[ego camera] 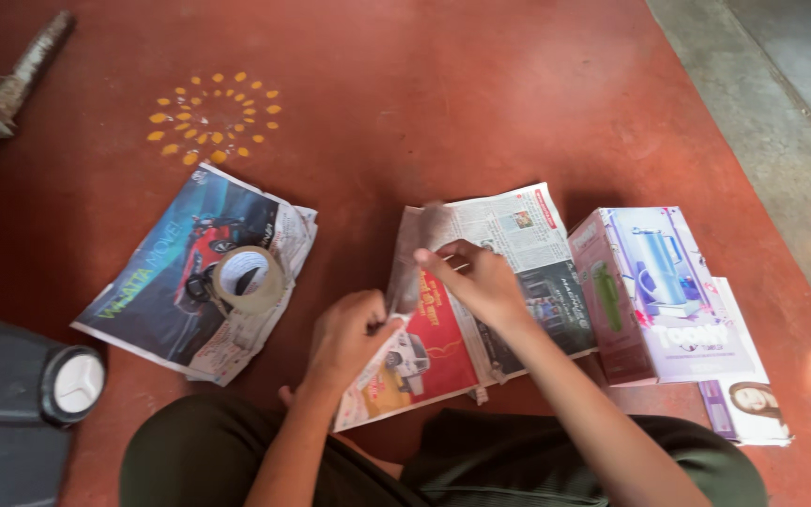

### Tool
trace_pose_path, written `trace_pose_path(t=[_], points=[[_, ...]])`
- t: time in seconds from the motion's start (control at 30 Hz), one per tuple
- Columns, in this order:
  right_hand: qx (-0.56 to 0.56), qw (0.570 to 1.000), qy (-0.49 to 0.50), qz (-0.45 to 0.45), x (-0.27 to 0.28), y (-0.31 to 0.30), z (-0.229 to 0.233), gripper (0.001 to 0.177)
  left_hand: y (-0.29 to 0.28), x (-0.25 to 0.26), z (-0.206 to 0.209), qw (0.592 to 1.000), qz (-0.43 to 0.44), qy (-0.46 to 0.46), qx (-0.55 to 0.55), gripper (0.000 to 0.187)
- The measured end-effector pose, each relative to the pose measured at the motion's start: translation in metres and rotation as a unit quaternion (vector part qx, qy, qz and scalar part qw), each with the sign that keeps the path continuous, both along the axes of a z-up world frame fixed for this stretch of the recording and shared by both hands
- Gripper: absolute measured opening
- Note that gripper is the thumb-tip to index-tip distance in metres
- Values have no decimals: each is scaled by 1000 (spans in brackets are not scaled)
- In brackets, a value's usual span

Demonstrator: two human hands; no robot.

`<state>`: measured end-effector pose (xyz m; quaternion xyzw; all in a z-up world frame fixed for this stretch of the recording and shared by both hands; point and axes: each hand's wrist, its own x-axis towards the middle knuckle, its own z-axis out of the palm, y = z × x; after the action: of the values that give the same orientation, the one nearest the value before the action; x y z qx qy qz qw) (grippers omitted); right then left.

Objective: The person sits on the floor and wraps a rectangular box with newspaper. They open the box to check its contents, then place it on a newspaper sheet. Using scissors, they cut the newspaper to size, fold it around the box, and secure the edges with clear packing tape.

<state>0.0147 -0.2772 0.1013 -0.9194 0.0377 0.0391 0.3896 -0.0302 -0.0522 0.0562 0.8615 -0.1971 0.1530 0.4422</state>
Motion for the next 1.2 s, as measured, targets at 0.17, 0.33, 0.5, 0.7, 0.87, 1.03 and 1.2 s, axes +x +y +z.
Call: trace_pose_path(t=[0.17, 0.33, 0.5, 0.7, 0.87, 1.03, 1.2], points=[[289, 952, -92, 32, 13, 18, -49, 16, 6, 0, 0, 996, -21, 89, -23, 41], [312, 943, -112, -16, 15, 11, -71, 19, 2, -1, 1, 987, -41, 144, -63, 46], [439, 881, -173, 44, 12, 28, -47, 35, -1, -2, -3, 956, -73, 230, -166, 41], [462, 870, -163, 64, 6, 61, 1, 28, 4, 4, 0, 933, -22, 235, -271, 47], [358, 924, -115, 69, 5, 76, 31, 35, 17, 12, 40, 940, -58, 157, -298, 55], [257, 928, -214, 163, 20, 106, 60, 47, 23, 22, 82, 950, -53, 143, -272, 68], [271, 914, -216, 211, 34, 133, 76, 47, 48, 22, 83, 909, -49, 147, -386, 61]])
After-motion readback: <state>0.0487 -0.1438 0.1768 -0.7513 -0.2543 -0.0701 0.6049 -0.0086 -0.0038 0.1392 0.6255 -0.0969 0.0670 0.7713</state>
